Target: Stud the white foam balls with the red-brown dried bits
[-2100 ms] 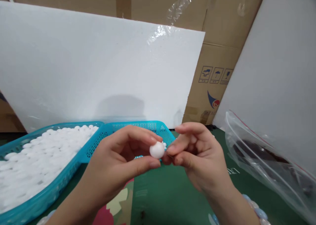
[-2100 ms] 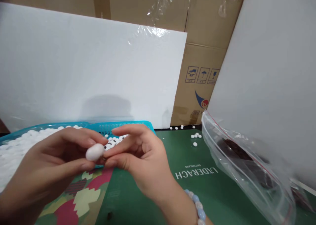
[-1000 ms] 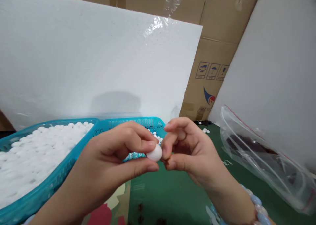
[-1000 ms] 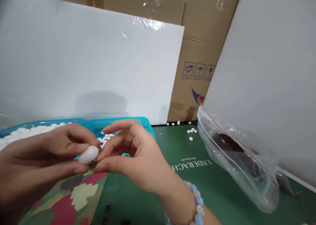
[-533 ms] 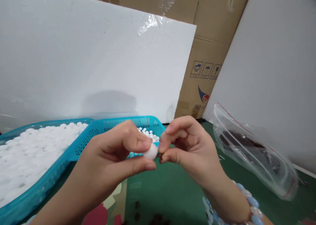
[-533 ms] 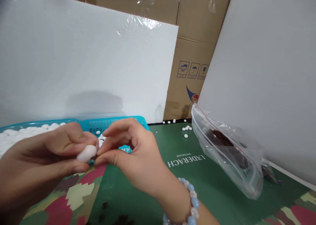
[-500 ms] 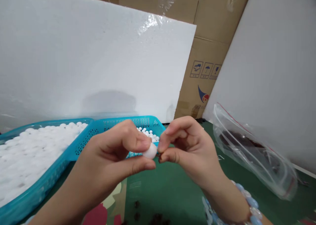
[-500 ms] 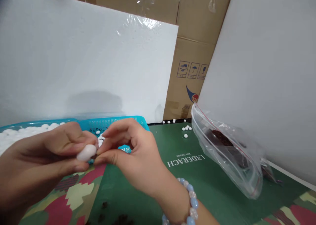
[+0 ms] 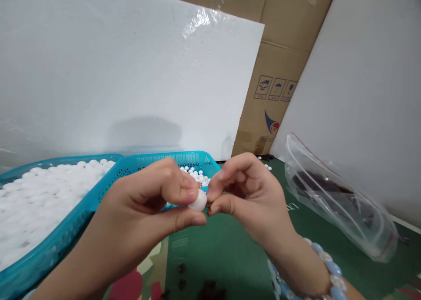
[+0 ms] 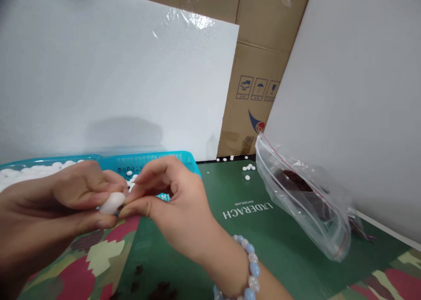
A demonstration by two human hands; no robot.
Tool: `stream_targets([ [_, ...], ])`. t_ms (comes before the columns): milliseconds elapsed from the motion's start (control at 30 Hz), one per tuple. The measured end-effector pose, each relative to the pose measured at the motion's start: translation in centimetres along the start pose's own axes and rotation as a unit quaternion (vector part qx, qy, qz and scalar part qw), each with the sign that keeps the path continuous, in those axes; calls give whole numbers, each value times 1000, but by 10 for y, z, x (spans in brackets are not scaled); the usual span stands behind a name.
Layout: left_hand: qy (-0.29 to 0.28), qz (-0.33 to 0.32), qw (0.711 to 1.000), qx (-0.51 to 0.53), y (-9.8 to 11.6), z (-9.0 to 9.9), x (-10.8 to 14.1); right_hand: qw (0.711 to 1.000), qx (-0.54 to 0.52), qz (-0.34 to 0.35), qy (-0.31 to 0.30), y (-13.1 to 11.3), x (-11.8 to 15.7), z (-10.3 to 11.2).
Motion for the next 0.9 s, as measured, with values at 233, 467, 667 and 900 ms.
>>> stream_targets([
  [233,13,-122,987,-102,23,1,2,997,-66,49,3,1,-2,0],
  [467,21,-142,984,-109,27,1,1,996,-6,76,-37,-4,-1,-6],
  [667,15,-156,983,-100,32,0,4,989,108,72,-74,-6,3,-14],
  [900,25,-170,982,-82,30,-2,4,995,82,36,-51,-3,2,-7],
])
Point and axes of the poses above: each hand's wrist, its own x-axis away from the middle knuckle, its own z-axis out of the back of the hand, y = z × x, the point moved 10 cm from there along -x, towards the middle knuckle, and after that the axes turned 3 degrees about -z, right-handed, at the moved point
